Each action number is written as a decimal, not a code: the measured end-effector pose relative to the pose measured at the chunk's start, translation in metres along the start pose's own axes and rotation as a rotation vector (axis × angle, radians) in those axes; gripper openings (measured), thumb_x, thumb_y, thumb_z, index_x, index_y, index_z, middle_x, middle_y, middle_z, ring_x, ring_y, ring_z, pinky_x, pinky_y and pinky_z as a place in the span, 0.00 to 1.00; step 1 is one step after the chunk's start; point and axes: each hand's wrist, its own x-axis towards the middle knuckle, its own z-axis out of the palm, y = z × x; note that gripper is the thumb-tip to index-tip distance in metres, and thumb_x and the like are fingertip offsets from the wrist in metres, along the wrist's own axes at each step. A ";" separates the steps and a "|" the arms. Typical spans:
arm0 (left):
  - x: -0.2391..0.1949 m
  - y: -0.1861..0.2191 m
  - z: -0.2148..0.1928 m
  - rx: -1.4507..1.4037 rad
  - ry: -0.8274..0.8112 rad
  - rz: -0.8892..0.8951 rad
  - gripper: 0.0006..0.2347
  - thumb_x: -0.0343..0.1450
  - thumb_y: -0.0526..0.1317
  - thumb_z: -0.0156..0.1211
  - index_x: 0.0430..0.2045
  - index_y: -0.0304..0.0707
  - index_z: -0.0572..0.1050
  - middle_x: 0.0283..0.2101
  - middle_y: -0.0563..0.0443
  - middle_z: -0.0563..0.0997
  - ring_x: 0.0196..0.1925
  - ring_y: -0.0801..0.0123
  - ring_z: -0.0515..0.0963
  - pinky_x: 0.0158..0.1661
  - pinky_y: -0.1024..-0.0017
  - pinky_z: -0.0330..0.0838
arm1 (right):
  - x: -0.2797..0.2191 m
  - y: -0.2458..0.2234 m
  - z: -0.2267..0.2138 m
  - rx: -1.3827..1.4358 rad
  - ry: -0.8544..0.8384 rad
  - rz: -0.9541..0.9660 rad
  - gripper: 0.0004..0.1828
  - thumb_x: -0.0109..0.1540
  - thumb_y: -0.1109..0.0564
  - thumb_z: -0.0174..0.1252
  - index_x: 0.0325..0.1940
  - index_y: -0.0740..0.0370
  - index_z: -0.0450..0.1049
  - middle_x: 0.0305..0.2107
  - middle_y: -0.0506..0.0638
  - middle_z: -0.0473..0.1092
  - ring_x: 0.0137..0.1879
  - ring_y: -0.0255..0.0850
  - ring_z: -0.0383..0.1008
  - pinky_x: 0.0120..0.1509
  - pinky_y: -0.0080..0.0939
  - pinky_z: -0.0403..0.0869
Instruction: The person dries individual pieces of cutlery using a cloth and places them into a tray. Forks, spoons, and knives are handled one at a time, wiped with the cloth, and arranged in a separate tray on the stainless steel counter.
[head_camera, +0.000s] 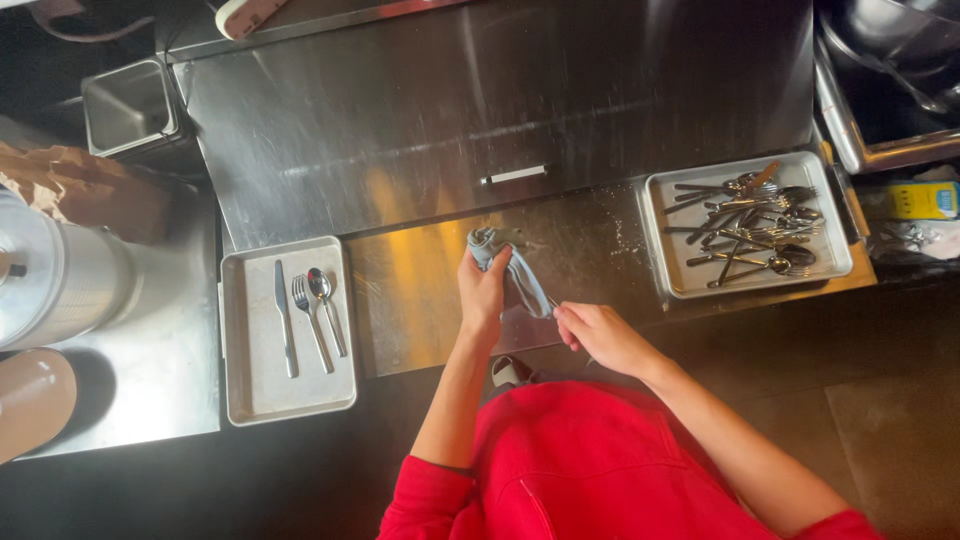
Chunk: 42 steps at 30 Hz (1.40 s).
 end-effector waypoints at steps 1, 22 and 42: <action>0.007 -0.005 -0.003 -0.001 0.000 0.002 0.10 0.66 0.34 0.68 0.41 0.40 0.79 0.36 0.57 0.80 0.39 0.75 0.74 0.46 0.68 0.73 | -0.001 -0.003 0.001 -0.001 0.000 -0.001 0.24 0.72 0.49 0.43 0.24 0.57 0.74 0.18 0.52 0.74 0.31 0.44 0.78 0.44 0.42 0.76; -0.049 -0.020 -0.090 -0.153 0.124 -0.082 0.06 0.71 0.39 0.64 0.31 0.36 0.78 0.24 0.50 0.79 0.22 0.74 0.74 0.23 0.74 0.67 | 0.017 0.012 0.065 0.048 -0.165 0.003 0.26 0.72 0.49 0.42 0.25 0.60 0.74 0.14 0.53 0.72 0.25 0.42 0.75 0.35 0.41 0.76; -0.054 0.003 -0.224 -0.067 0.860 0.007 0.09 0.70 0.42 0.57 0.38 0.44 0.81 0.40 0.54 0.86 0.42 0.71 0.81 0.46 0.70 0.72 | 0.024 -0.004 0.117 -0.012 -0.464 0.142 0.23 0.73 0.48 0.42 0.27 0.60 0.66 0.21 0.49 0.65 0.27 0.39 0.64 0.37 0.38 0.67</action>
